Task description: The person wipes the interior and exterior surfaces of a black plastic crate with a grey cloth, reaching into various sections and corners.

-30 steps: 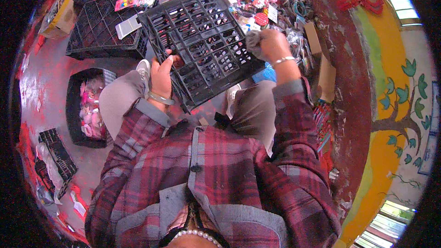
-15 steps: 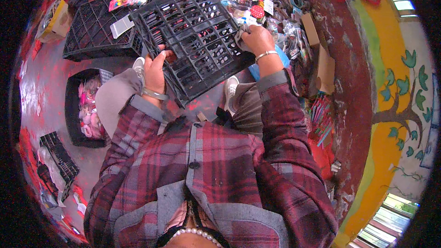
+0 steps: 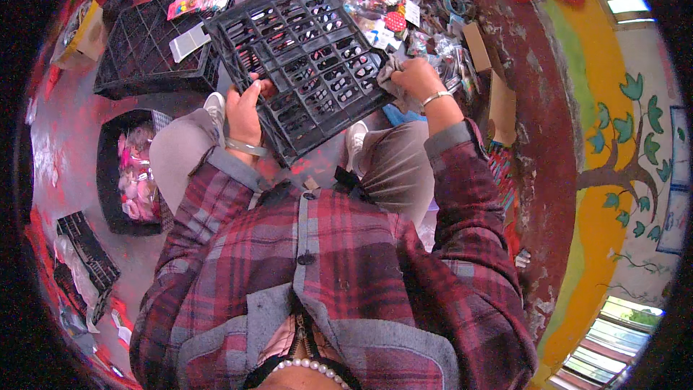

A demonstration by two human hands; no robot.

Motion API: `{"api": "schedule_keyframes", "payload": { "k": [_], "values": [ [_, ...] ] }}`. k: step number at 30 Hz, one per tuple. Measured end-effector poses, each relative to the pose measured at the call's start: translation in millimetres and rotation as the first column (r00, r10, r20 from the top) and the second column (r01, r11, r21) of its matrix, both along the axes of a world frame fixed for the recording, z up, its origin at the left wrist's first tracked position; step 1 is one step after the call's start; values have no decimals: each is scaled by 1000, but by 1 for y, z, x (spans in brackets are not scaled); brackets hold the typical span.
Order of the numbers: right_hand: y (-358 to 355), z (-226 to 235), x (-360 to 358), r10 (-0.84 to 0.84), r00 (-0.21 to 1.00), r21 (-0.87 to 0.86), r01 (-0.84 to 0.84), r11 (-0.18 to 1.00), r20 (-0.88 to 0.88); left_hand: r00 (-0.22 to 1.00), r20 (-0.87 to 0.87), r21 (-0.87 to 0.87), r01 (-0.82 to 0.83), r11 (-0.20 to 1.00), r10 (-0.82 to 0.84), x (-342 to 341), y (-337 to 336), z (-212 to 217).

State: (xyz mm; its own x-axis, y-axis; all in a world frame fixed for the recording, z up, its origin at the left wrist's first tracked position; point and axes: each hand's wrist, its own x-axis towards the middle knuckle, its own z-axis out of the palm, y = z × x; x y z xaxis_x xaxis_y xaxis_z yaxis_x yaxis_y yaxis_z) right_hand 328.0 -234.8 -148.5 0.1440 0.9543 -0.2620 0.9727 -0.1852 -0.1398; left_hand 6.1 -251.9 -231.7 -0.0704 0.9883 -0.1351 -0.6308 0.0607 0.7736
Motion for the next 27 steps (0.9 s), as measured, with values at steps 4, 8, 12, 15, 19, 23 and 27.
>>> {"api": "schedule_keyframes", "payload": {
  "k": [4,8,12,15,19,23,27],
  "values": [
    [14,-2,-3,23,998,-9,-23,1000,-53,997,-70,10,18,1000,-17,-5,3,-7],
    [21,-18,-10,18,1000,172,-21,985,24,996,-59,40,64,997,-61,-5,3,-5],
    [27,-17,-27,10,999,214,-17,977,34,990,-122,40,70,997,-65,-8,1,0],
    [20,-24,-24,-49,999,279,49,959,-5,992,-110,57,72,996,-66,-7,0,1],
    [20,-9,-29,-36,997,480,62,875,-63,979,-203,98,56,994,-35,-6,3,-9],
    [42,4,-65,36,993,270,-66,961,113,988,-151,120,38,992,-20,-6,1,-2],
    [68,2,-80,-34,985,195,1,981,168,995,-91,56,48,997,-42,-3,5,-12]
  ]
}}
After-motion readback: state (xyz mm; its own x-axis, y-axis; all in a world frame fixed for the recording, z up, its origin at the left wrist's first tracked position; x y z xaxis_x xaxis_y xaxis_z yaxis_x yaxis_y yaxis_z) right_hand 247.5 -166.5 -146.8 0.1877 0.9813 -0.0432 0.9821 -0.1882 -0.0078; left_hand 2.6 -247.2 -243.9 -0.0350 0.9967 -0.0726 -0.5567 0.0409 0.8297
